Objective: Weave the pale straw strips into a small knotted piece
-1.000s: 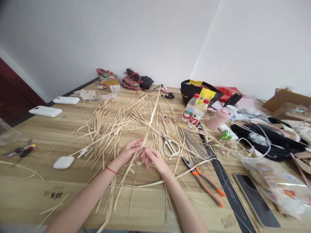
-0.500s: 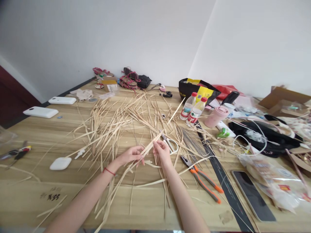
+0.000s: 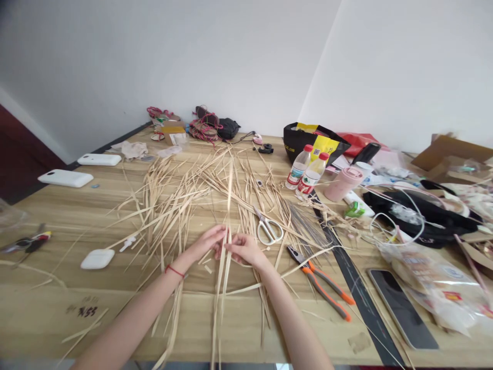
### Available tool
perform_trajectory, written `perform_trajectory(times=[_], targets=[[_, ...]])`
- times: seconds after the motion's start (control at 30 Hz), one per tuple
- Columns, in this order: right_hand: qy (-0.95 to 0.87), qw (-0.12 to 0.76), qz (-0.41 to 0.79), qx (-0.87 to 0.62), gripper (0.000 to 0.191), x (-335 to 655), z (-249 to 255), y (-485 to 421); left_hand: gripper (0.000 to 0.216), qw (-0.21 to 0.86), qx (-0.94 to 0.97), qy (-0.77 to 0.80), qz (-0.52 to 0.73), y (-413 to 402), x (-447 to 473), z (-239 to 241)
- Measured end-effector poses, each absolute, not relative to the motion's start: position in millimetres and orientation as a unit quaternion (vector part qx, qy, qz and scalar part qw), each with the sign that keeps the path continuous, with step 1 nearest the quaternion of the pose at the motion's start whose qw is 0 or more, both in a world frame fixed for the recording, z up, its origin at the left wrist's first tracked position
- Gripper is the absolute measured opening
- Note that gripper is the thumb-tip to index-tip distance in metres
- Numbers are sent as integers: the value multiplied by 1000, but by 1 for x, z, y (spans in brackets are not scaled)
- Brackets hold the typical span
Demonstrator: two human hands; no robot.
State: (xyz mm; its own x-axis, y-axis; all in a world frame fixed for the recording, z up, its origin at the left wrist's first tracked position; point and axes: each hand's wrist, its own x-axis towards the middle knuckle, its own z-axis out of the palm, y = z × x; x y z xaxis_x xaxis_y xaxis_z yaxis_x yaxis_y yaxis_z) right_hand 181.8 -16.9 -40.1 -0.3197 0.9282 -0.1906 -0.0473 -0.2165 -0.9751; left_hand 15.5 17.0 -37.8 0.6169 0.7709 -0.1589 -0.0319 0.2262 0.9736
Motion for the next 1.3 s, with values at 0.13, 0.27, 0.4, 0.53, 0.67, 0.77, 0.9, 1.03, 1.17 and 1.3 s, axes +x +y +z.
perform_trajectory(times=[0.13,0.27,0.4,0.53,0.67,0.77,0.9,1.03,1.17,1.3], targets=[[-567,275,662,-407,34,178,-36,-23,34,683,541,372,320,17,16,-41],[-585,244,670,-386,35,180,-32,-25,38,691,532,364,326,17,18,-41],[-596,212,691,-350,35,186,-26,-24,44,702,537,346,314,17,18,-37],[-617,181,686,-341,33,190,-23,-23,45,690,557,354,297,17,17,-34],[-610,282,613,-416,35,187,-27,-21,44,670,579,374,275,15,18,-39],[-586,396,547,-448,34,182,-33,-18,42,651,607,379,252,13,19,-44],[-573,434,534,-446,34,178,-37,-18,41,630,649,361,227,11,19,-44],[-555,439,547,-448,31,177,-37,-19,40,611,679,351,208,9,19,-40],[-553,428,549,-457,32,179,-38,-16,40,587,705,341,203,7,20,-35],[-547,422,565,-451,33,181,-42,-13,41,590,710,327,202,7,20,-34]])
